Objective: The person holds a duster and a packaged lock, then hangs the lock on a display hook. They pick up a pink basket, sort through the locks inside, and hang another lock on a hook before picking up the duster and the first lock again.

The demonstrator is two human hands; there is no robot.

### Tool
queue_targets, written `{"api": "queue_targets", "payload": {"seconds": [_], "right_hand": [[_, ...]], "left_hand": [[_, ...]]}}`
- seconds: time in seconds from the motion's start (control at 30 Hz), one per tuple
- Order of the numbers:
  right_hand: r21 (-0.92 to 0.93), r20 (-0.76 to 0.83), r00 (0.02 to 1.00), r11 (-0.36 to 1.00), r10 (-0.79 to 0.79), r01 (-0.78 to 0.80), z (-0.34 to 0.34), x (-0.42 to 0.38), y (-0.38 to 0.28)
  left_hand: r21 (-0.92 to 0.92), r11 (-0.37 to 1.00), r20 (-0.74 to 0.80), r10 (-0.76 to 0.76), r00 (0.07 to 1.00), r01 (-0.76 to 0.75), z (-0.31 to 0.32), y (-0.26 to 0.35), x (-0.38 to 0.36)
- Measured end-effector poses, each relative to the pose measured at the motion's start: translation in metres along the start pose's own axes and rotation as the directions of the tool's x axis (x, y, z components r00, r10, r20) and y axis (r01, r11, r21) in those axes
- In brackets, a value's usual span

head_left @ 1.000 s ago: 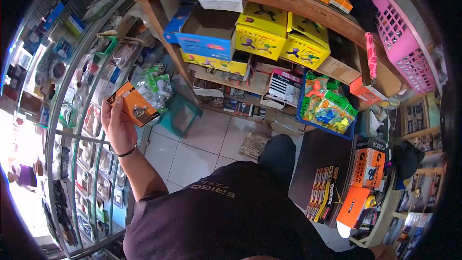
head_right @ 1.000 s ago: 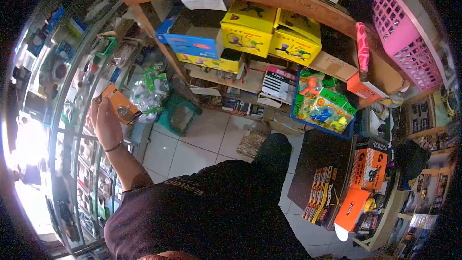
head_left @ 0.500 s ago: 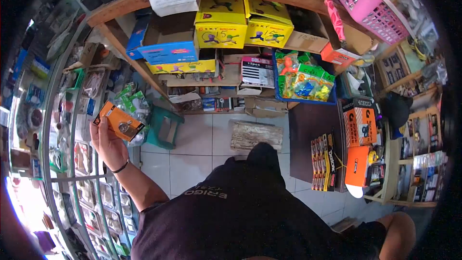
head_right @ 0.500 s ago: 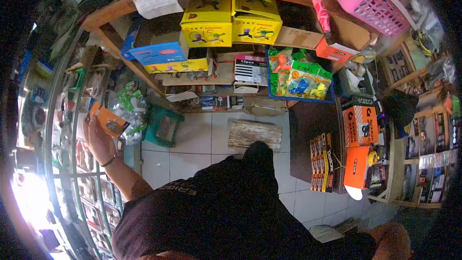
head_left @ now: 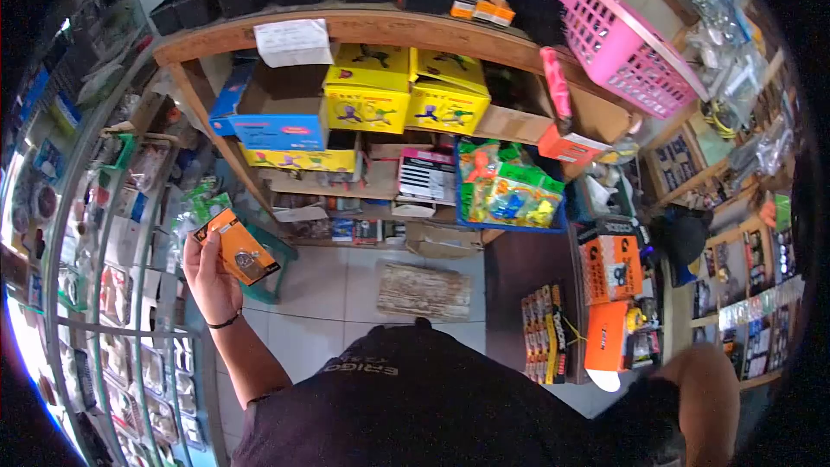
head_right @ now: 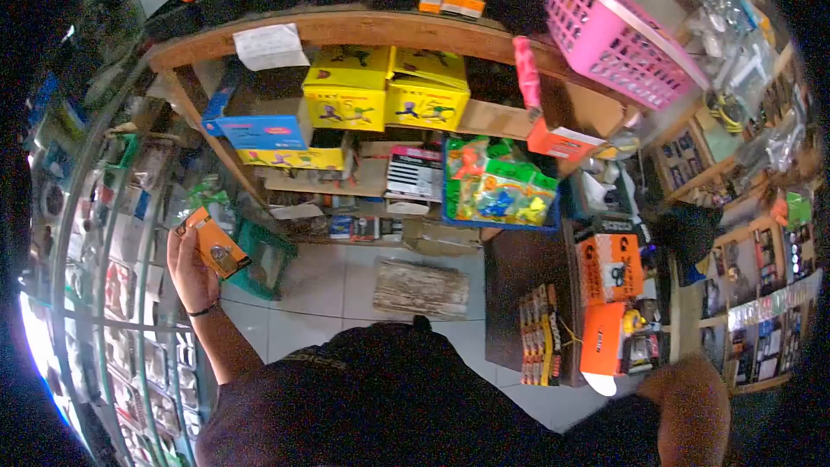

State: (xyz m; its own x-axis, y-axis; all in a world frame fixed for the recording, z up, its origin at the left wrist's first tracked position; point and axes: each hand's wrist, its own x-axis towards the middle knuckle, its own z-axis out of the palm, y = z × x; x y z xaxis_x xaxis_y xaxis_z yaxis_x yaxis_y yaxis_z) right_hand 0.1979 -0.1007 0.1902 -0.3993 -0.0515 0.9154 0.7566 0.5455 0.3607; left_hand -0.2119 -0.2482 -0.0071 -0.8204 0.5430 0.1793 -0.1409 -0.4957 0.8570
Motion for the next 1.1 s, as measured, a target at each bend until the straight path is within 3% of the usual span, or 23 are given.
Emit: {"api": "queue_targets", "payload": {"seconds": [0.1, 0.13, 0.17, 0.2, 0.27, 0.3, 0.33, 0.37, 0.4, 0.5, 0.53, 0.57, 0.6, 0.63, 0.67, 0.77, 0.8, 0.83, 0.87, 0.9, 0.97, 1.03, 1.1], "right_hand": [[-0.031, -0.086, 0.996, 1.000, -0.002, -0.001, -0.010, -0.004, 0.006], [-0.040, -0.119, 0.993, 0.999, 0.004, -0.009, -0.013, -0.007, 0.007], [-0.049, -0.153, 0.988, 0.999, 0.012, -0.020, -0.015, -0.009, 0.007], [-0.058, -0.187, 0.982, 0.998, 0.021, -0.033, -0.023, -0.007, 0.002], [0.450, 0.025, 0.937, 0.833, 0.348, -0.322, 0.067, -0.029, 0.000], [0.665, 0.350, 0.601, 0.261, 0.719, -0.699, 0.109, -0.047, -0.010], [0.597, 0.689, 0.324, -0.254, 0.648, -0.761, 0.147, -0.078, -0.002], [0.375, 0.899, 0.129, -0.583, 0.419, -0.721, 0.166, -0.089, 0.000], [0.198, 0.966, 0.035, -0.653, 0.254, -0.731, 0.181, -0.089, -0.004], [-0.026, 0.996, 0.051, -0.781, -0.073, -0.624, 0.209, -0.068, -0.007], [-0.026, 0.996, 0.052, -0.789, -0.074, -0.613, 0.223, -0.063, -0.004], [-0.027, 0.986, 0.127, -0.845, -0.111, -0.535, 0.240, -0.057, -0.001], [-0.034, 0.969, 0.205, -0.891, -0.141, -0.452, 0.254, -0.054, 0.002], [-0.036, 0.968, 0.208, -0.896, -0.142, -0.443, 0.266, -0.054, 0.005], [0.040, 0.967, 0.243, -0.905, -0.071, -0.424, 0.277, -0.053, 0.007], [0.103, 0.909, 0.415, -0.949, -0.031, -0.297, 0.258, -0.064, 0.003], [0.106, 0.919, 0.395, -0.972, 0.015, -0.210, 0.238, -0.075, -0.004], [0.164, 0.953, 0.288, -0.956, 0.091, -0.242, 0.197, -0.077, -0.018], [0.078, 0.930, 0.366, -0.959, -0.029, -0.274, 0.185, -0.103, -0.019], [0.199, 0.963, 0.249, -0.888, 0.100, -0.414, 0.159, -0.108, -0.032], [0.127, 0.967, 0.254, -0.801, -0.032, -0.585, 0.133, -0.143, -0.034], [0.034, 0.987, 0.138, -0.734, -0.083, -0.679, 0.103, -0.166, -0.043], [0.040, 0.935, 0.248, -0.619, -0.254, -0.785, 0.080, -0.182, -0.048]], "left_hand": [[-0.011, 0.998, -0.022, -0.059, 0.998, 0.058, 0.021, -0.021, -0.022], [0.152, 0.988, 0.026, -0.024, 0.999, 0.019, 0.033, -0.026, -0.032], [0.040, 0.979, 0.040, -0.204, 0.978, 0.202, 0.042, -0.028, -0.043], [-0.063, 0.980, 0.131, -0.177, 0.975, 0.187, 0.044, -0.047, -0.052], [-0.112, 0.905, 0.191, -0.386, 0.902, 0.411, 0.051, -0.069, -0.074], [-0.116, 0.875, 0.224, -0.439, 0.870, 0.471, 0.065, -0.069, -0.088], [-0.190, 0.858, 0.307, -0.409, 0.859, 0.476, 0.064, -0.083, -0.099], [-0.158, 0.819, 0.308, -0.490, 0.815, 0.552, 0.072, -0.083, -0.110], [-0.108, 0.797, 0.362, -0.525, 0.770, 0.594, 0.063, -0.098, -0.117], [-0.035, 0.547, 0.486, -0.722, 0.493, 0.836, 0.067, -0.097, -0.128], [0.018, 0.583, 0.520, -0.699, 0.490, 0.812, 0.057, -0.113, -0.130], [0.029, 0.586, 0.515, -0.703, 0.490, 0.810, 0.059, -0.105, -0.130], [0.001, 0.497, 0.599, -0.695, 0.397, 0.868, 0.064, -0.091, -0.132], [-0.019, 0.399, 0.678, -0.669, 0.306, 0.917, 0.067, -0.084, -0.132], [0.002, 0.392, 0.732, -0.628, 0.266, 0.920, 0.063, -0.088, -0.135], [-0.129, 0.330, 0.773, -0.557, 0.304, 0.935, 0.060, -0.083, -0.145], [-0.173, 0.318, 0.779, -0.535, 0.327, 0.932, 0.055, -0.088, -0.145], [-0.179, 0.326, 0.781, -0.527, 0.336, 0.928, 0.053, -0.091, -0.146], [-0.231, 0.335, 0.788, -0.487, 0.377, 0.914, 0.052, -0.095, -0.147], [-0.285, 0.338, 0.790, -0.447, 0.420, 0.897, 0.052, -0.097, -0.147], [-0.311, 0.273, 0.769, -0.490, 0.410, 0.910, 0.056, -0.094, -0.142], [-0.298, 0.258, 0.797, -0.461, 0.389, 0.919, 0.063, -0.095, -0.135], [-0.362, 0.373, 0.677, -0.525, 0.516, 0.854, 0.072, -0.092, -0.122]]}}
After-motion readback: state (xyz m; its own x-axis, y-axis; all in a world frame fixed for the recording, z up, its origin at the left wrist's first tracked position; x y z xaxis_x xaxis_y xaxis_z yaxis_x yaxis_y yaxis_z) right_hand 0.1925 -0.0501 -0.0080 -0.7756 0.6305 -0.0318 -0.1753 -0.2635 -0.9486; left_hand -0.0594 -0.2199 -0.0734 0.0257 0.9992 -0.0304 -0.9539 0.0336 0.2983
